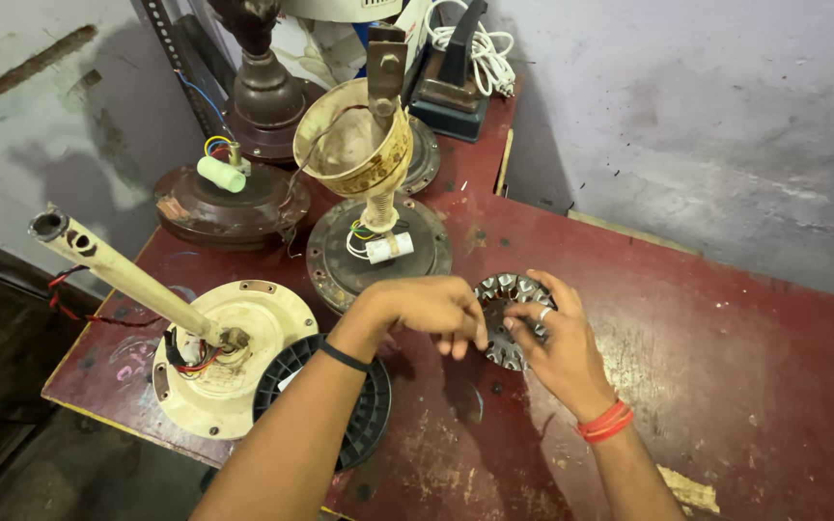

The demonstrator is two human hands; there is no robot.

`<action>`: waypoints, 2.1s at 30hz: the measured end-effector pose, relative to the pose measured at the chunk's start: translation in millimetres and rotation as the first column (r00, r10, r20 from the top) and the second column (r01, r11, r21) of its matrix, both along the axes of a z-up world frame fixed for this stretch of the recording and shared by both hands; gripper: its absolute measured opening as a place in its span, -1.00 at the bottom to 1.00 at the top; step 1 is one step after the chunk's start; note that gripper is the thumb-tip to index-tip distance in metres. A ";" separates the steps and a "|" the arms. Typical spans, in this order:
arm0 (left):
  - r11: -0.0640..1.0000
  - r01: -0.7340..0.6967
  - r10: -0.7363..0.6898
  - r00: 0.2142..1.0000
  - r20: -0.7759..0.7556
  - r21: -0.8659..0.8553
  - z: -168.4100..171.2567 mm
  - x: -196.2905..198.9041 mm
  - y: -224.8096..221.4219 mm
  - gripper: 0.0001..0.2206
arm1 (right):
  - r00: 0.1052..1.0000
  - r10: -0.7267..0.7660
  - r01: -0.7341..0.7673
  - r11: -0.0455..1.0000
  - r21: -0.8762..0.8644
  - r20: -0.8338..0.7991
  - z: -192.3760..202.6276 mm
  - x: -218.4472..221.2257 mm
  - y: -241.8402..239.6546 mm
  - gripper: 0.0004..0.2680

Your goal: The person repeatedly picks up small white rectangular pieces and places them into slots on a circular metal rotor component on a workbench. The person handles the rotor and pieces by hand, rotating the rotor as needed to access different slots.

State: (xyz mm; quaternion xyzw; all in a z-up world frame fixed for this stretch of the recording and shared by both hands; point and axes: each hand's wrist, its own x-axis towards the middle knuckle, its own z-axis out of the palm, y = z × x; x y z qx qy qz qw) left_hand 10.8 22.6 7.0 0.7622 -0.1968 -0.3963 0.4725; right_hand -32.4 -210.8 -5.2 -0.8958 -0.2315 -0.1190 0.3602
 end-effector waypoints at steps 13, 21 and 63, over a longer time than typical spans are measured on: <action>0.934 -0.358 0.333 0.868 0.368 -0.001 22.1 -16.6 -23.7 -0.78 | 0.998 -0.039 0.046 0.990 0.130 -0.055 8.5 -0.6 5.1 -0.79; 0.959 -0.247 0.073 0.683 0.727 0.136 51.2 -29.3 -27.2 -0.79 | 0.997 0.040 -0.044 0.997 0.058 0.067 21.7 3.9 9.8 -0.77; 0.534 -0.252 0.068 0.964 0.257 0.807 87.2 -171.8 53.8 0.10 | 0.912 0.411 -0.400 0.880 -0.256 -0.010 9.2 -38.7 91.3 -0.59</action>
